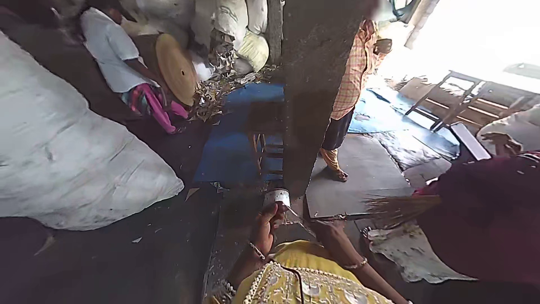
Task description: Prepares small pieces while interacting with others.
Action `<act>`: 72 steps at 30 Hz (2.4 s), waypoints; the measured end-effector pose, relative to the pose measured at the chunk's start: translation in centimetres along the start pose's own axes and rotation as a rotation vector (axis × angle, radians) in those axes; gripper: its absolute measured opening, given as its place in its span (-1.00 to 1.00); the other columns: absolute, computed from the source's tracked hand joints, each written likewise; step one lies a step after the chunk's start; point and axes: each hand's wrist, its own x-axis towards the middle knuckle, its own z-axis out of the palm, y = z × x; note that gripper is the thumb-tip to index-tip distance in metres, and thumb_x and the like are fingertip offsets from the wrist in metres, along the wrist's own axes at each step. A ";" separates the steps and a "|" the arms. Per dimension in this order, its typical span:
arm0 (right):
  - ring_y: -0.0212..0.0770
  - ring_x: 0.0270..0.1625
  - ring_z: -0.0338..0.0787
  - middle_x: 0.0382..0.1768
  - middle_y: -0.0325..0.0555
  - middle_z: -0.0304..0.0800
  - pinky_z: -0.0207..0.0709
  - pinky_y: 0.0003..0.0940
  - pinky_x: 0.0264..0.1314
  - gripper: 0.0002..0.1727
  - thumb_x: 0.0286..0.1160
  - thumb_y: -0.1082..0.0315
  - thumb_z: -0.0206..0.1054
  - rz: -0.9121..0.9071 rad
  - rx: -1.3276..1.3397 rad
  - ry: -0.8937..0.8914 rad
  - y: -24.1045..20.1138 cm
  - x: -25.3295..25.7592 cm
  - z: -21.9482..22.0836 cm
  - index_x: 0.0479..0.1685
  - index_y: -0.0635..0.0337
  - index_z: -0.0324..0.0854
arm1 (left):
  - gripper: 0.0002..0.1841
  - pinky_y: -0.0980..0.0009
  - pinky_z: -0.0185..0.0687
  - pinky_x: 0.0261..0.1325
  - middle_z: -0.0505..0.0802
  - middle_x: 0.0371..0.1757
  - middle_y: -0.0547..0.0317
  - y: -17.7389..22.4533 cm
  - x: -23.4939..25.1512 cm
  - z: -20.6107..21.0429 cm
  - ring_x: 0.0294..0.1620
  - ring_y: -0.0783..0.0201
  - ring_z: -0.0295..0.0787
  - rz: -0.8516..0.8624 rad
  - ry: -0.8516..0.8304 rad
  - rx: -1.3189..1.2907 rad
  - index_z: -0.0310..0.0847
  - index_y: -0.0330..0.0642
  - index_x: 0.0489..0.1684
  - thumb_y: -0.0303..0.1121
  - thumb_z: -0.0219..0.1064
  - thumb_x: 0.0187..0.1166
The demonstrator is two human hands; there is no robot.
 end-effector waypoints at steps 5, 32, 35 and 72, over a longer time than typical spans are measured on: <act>0.11 0.07 0.89 -0.11 0.10 0.91 0.70 0.07 0.21 -0.75 0.67 0.39 0.19 -0.271 -0.152 0.004 -0.9 1.2 1.5 -0.13 0.26 0.82 | -0.73 0.47 0.73 0.05 0.94 0.09 0.12 -0.2 0.8 -0.1 0.14 0.38 0.87 -0.007 -0.126 -0.026 0.73 -0.29 0.18 -0.47 0.10 0.79; -0.56 -0.34 0.77 -0.35 -0.30 0.86 0.67 -0.56 -0.18 -0.87 0.53 0.43 0.39 0.073 0.640 0.139 -3.2 2.0 4.3 -0.09 0.29 0.73 | -0.80 0.49 0.71 -0.24 0.82 -0.36 0.31 -2.9 1.6 -4.7 -0.41 0.53 0.73 0.160 -0.615 0.609 0.70 -0.28 -0.12 -0.40 0.47 0.40; -0.55 -0.20 0.84 -0.29 -0.26 0.93 0.72 -0.54 0.00 -0.87 0.47 0.43 0.41 -0.100 0.478 0.233 -2.9 1.6 4.1 -0.21 0.27 0.85 | -0.83 0.51 0.68 -0.36 0.77 -0.51 0.38 -3.0 0.8 -4.1 -0.54 0.54 0.69 0.185 -0.571 0.565 0.69 -0.23 -0.23 -0.34 0.47 0.42; -0.39 -0.20 0.90 -0.23 -0.11 0.96 0.77 -0.40 0.04 -0.84 0.47 0.49 0.38 -0.189 0.505 0.176 6.3 -6.7 -3.3 -0.17 0.29 0.89 | -0.74 0.56 0.62 0.02 0.81 -0.24 0.42 -13.0 -7.4 4.8 -0.13 0.60 0.69 0.449 -0.154 0.576 0.90 -0.08 -0.40 -0.07 0.58 0.33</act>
